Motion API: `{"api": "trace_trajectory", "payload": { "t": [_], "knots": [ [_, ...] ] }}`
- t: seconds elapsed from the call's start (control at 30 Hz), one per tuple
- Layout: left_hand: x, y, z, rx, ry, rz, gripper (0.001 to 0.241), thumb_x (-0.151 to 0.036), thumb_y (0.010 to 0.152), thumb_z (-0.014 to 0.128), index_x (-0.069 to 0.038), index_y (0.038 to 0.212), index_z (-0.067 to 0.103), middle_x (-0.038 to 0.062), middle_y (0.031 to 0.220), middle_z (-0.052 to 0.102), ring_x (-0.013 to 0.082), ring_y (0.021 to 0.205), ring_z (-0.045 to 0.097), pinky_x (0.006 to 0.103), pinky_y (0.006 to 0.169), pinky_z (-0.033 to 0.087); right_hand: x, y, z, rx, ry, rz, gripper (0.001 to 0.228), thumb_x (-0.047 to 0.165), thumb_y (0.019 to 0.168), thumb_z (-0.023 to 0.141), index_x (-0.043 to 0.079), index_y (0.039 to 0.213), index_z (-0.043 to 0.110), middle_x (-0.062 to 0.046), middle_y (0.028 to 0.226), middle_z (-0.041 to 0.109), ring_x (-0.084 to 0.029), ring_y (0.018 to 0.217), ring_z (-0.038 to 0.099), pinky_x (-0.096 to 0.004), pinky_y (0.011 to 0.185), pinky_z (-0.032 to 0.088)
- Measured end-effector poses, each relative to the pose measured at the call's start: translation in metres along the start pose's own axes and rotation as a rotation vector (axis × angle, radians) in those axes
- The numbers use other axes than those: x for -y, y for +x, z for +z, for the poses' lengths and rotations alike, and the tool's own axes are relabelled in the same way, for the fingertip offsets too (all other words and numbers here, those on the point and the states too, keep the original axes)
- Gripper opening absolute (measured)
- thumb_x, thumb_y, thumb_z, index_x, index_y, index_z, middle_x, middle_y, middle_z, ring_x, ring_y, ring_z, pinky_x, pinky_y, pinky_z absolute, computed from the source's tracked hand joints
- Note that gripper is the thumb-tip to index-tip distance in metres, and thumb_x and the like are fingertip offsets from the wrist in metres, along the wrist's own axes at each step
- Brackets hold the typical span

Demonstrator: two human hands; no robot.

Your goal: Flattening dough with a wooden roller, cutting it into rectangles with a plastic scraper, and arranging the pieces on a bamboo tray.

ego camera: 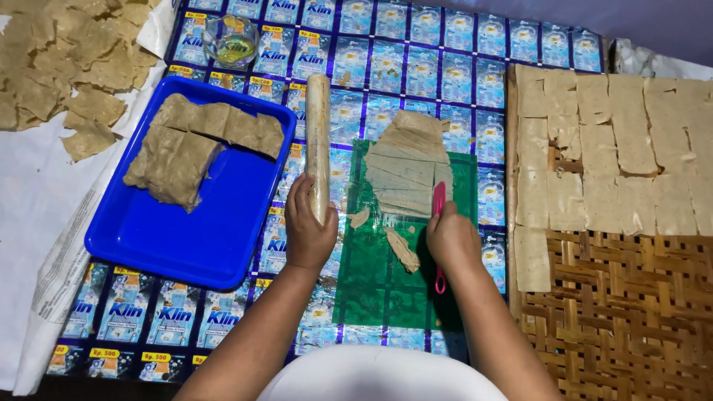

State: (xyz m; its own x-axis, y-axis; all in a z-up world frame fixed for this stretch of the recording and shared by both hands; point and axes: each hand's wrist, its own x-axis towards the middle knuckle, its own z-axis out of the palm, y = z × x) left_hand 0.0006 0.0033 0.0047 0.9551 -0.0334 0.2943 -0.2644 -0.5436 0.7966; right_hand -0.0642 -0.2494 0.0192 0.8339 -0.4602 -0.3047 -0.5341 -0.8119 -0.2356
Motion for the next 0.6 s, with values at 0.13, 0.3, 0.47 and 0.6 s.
{"api": "trace_trajectory", "payload": {
  "t": [0.13, 0.3, 0.47, 0.6],
  "knots": [
    [0.002, -0.001, 0.001, -0.008, -0.005, 0.011, 0.052, -0.009, 0.093, 0.066, -0.008, 0.141, 0.046, 0.021, 0.147, 0.045, 0.0464, 0.134, 0.05, 0.0583, 0.11, 0.046, 0.024, -0.047, -0.009, 0.03, 0.072, -0.013, 0.03, 0.028, 0.099, 0.044, 0.004, 0.109, 0.058, -0.035, 0.091, 0.071, -0.055, 0.096, 0.07, -0.064, 0.081, 0.056],
    [0.002, -0.002, 0.001, -0.012, 0.003, 0.02, 0.051, -0.01, 0.093, 0.066, -0.007, 0.14, 0.047, 0.021, 0.147, 0.045, 0.0462, 0.135, 0.05, 0.0581, 0.111, 0.044, 0.038, -0.064, 0.005, 0.091, 0.131, -0.041, 0.027, 0.029, 0.099, 0.044, 0.006, 0.106, 0.056, -0.034, 0.09, 0.072, -0.054, 0.095, 0.071, -0.063, 0.081, 0.055],
    [0.008, -0.002, 0.004, -0.02, -0.004, 0.036, 0.052, -0.012, 0.092, 0.066, -0.006, 0.14, 0.047, 0.022, 0.147, 0.045, 0.0473, 0.134, 0.049, 0.0603, 0.111, 0.043, 0.038, -0.06, 0.025, 0.094, 0.132, -0.047, 0.027, 0.032, 0.099, 0.043, 0.008, 0.106, 0.055, -0.031, 0.089, 0.073, -0.053, 0.094, 0.071, -0.062, 0.08, 0.056],
    [0.011, -0.002, 0.007, -0.029, -0.004, 0.031, 0.053, -0.011, 0.091, 0.066, -0.006, 0.14, 0.048, 0.021, 0.147, 0.046, 0.0464, 0.135, 0.049, 0.0593, 0.111, 0.042, 0.043, -0.059, 0.027, 0.104, 0.108, -0.029, 0.028, 0.032, 0.1, 0.041, 0.008, 0.109, 0.053, -0.032, 0.091, 0.073, -0.053, 0.095, 0.071, -0.062, 0.083, 0.056]
  ]
}}
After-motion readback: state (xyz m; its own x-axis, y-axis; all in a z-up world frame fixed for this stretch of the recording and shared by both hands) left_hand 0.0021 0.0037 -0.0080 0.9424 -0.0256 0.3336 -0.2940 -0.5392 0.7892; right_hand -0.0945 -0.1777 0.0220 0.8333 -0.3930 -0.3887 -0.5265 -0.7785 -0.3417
